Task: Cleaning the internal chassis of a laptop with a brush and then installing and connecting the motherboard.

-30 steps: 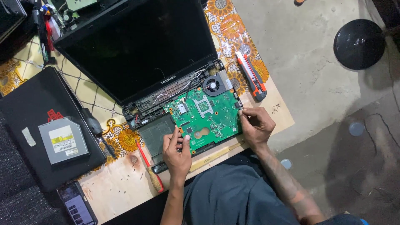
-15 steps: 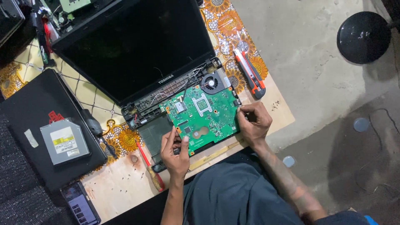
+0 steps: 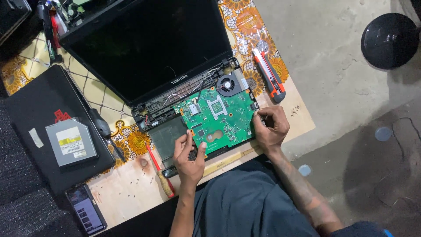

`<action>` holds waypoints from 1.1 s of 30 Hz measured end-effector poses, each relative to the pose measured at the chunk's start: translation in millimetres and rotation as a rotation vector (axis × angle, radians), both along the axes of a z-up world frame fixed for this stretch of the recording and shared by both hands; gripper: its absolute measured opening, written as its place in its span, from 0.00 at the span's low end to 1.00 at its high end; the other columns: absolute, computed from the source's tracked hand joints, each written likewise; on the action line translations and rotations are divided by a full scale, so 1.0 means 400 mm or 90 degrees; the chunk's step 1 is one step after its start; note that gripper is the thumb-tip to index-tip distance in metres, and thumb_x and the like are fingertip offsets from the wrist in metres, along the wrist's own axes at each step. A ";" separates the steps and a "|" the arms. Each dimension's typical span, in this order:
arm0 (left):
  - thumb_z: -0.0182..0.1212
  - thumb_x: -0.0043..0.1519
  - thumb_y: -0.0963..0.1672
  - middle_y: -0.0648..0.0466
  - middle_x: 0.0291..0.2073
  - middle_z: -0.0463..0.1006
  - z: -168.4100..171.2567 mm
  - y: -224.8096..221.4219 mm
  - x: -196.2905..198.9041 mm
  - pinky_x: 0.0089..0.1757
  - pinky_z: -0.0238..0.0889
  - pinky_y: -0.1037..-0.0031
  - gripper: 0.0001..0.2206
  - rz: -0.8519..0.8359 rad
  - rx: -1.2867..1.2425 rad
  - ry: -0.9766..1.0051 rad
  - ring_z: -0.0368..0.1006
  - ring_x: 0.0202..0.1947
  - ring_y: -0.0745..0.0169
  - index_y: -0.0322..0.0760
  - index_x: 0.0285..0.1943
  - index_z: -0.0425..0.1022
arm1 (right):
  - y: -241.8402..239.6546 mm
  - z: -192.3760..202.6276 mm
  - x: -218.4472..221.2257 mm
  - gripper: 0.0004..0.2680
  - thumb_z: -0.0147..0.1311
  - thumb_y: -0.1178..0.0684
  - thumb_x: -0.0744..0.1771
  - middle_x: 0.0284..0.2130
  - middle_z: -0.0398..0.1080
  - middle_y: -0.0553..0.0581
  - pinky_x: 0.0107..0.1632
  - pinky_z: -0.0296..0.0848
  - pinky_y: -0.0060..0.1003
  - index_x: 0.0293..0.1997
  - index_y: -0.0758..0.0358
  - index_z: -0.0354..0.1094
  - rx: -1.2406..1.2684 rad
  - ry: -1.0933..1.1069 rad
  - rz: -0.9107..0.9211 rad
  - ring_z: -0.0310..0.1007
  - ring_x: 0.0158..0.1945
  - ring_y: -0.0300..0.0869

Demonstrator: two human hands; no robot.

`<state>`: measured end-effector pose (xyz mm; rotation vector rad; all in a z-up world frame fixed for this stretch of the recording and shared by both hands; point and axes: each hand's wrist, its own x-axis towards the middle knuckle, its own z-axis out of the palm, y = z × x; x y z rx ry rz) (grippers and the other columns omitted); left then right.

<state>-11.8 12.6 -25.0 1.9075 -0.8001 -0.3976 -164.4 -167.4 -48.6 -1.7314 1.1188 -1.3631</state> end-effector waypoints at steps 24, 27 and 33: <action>0.65 0.57 0.40 0.43 0.38 0.78 0.037 -0.025 0.003 0.34 0.70 0.72 0.17 0.057 0.029 -0.010 0.78 0.35 0.52 0.28 0.55 0.75 | 0.003 0.049 -0.100 0.09 0.56 0.68 0.62 0.39 0.69 0.65 0.42 0.74 0.36 0.45 0.71 0.73 0.205 0.049 0.135 0.72 0.40 0.45; 0.67 0.55 0.39 0.45 0.39 0.79 0.047 -0.019 0.003 0.33 0.72 0.72 0.16 0.050 0.040 -0.039 0.78 0.35 0.52 0.30 0.52 0.77 | 0.009 0.051 -0.080 0.10 0.59 0.65 0.62 0.40 0.69 0.67 0.41 0.73 0.38 0.47 0.72 0.72 0.210 0.060 0.152 0.71 0.39 0.46; 0.67 0.54 0.39 0.45 0.39 0.79 0.043 -0.021 0.006 0.33 0.73 0.71 0.13 0.049 0.051 -0.037 0.79 0.35 0.52 0.32 0.49 0.80 | 0.007 0.040 -0.067 0.10 0.62 0.63 0.62 0.37 0.68 0.64 0.40 0.73 0.37 0.45 0.71 0.73 0.172 0.076 0.138 0.71 0.37 0.44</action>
